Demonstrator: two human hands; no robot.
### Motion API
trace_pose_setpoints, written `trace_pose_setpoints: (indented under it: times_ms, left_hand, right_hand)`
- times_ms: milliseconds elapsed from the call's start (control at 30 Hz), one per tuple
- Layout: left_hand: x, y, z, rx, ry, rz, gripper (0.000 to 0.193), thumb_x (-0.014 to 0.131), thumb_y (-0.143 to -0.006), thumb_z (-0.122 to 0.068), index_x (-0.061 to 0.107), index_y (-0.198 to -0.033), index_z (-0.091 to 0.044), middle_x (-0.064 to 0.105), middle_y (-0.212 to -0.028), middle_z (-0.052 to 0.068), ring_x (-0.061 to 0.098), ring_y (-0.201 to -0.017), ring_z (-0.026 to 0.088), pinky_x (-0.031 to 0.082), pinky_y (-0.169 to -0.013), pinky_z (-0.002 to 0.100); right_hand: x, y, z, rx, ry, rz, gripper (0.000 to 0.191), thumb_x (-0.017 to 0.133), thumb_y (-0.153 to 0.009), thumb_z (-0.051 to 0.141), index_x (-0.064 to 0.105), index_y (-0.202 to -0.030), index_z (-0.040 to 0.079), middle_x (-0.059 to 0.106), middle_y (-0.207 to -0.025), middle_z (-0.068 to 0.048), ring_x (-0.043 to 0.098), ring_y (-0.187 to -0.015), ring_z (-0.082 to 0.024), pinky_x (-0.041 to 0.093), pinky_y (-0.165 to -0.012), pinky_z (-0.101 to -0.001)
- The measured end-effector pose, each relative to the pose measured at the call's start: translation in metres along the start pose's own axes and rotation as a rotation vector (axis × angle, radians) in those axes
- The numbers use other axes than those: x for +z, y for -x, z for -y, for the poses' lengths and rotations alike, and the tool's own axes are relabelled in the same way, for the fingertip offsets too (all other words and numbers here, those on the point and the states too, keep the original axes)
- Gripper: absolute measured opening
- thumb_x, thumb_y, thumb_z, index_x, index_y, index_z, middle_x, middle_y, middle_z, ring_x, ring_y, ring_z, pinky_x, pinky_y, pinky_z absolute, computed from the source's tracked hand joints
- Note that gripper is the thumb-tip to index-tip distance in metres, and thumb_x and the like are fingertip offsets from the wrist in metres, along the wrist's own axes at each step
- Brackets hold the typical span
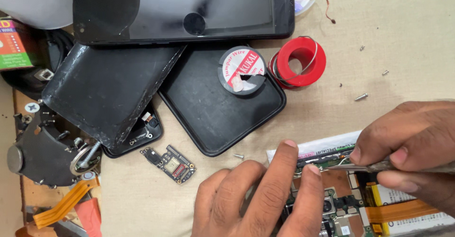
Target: The person repairs a disassembled smartphone on a workbench, using tweezers to work on the internal board and battery area. They handle a replacement screen, hold and turn the phone chassis, and press components into place while checking the device.
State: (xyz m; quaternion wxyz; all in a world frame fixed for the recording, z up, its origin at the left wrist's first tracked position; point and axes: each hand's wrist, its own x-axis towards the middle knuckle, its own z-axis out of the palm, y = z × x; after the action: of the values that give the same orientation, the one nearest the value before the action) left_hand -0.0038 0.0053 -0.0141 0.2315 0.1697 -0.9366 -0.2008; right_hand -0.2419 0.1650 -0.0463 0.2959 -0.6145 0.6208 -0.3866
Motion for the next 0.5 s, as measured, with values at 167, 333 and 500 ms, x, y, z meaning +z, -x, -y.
trace_pose_setpoints:
  times_ms: [167,333,500]
  left_hand:
    - [-0.001,-0.001,0.000,0.007,-0.020,-0.003,0.019,0.074,-0.095,-0.027,0.068,-0.112,-0.021,0.070,-0.123,0.004,0.060,-0.101,0.013,0.051,-0.079,0.030]
    - [-0.001,-0.002,0.000,0.010,-0.041,-0.013,0.017,0.074,-0.095,-0.027,0.069,-0.110,-0.021,0.070,-0.122,0.004,0.060,-0.101,0.014,0.051,-0.080,0.030]
    - [-0.001,-0.003,-0.002,-0.004,-0.035,-0.009,0.016,0.073,-0.095,-0.026,0.069,-0.109,-0.021,0.070,-0.121,0.004,0.060,-0.101,0.014,0.050,-0.081,0.031]
  right_hand:
    - [0.001,-0.004,0.005,-0.057,0.083,0.012,0.026,0.068,-0.093,0.019,0.050,-0.111,0.025,0.075,-0.097,0.000,0.077,-0.090,-0.016,0.063,-0.078,-0.0332]
    - [0.002,-0.008,0.010,-0.093,0.128,0.018,0.026,0.067,-0.094,0.018,0.049,-0.111,0.024,0.076,-0.095,0.001,0.076,-0.088,-0.016,0.063,-0.077,-0.0328]
    - [0.001,-0.011,0.013,-0.115,0.128,0.007,0.026,0.065,-0.094,0.017,0.047,-0.112,0.024,0.077,-0.094,0.003,0.075,-0.086,-0.015,0.062,-0.076,-0.0325]
